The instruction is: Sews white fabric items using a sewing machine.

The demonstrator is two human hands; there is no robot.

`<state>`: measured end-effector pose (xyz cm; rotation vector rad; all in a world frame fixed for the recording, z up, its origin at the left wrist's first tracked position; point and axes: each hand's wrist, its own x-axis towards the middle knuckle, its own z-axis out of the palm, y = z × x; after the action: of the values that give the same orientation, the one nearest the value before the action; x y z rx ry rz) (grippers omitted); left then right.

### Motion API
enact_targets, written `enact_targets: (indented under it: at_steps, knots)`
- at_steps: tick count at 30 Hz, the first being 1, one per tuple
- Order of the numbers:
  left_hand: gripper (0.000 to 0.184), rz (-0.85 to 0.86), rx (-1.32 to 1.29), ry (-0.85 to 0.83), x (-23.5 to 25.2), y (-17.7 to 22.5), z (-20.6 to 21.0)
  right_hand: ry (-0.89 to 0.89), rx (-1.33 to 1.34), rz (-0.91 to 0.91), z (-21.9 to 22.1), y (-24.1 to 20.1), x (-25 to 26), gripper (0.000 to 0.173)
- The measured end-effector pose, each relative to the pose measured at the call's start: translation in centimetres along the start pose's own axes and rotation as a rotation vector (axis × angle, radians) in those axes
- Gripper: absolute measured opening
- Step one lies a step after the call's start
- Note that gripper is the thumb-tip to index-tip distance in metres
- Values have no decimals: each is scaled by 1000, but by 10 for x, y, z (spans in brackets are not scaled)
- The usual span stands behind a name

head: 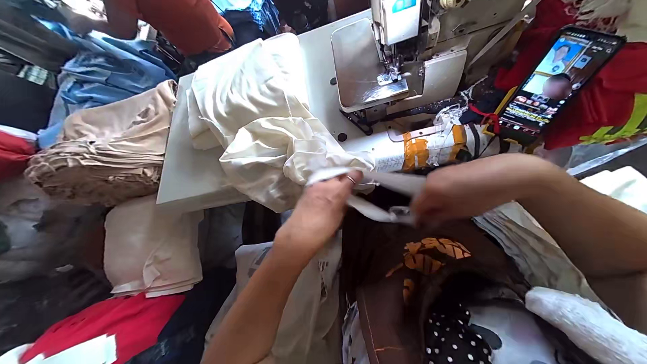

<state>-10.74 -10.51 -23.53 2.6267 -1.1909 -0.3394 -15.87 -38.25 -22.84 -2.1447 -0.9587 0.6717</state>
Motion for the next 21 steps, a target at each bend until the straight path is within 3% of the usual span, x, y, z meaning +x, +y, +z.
enact_targets:
  at_steps: [1,3,5,8,11,14,21]
  knots:
    - [41,-19,115,152,1,-4,3,47,-147,213,7,5,9,12]
    - [33,5,172,363,2,-10,13,337,-262,345,19,28,21,17]
    - [29,14,99,479,3,-11,24,626,-255,251,23,37,22,24]
    - [22,25,-7,606,-3,-12,37,817,-237,57,35,43,26,20]
    - [15,19,71,661,-6,-17,45,858,-194,19,46,56,33,10]
    - [13,31,193,677,-9,-23,54,847,-182,80,54,65,34,13]
    - [29,34,283,737,-8,-23,61,841,-130,148,64,63,38,24]
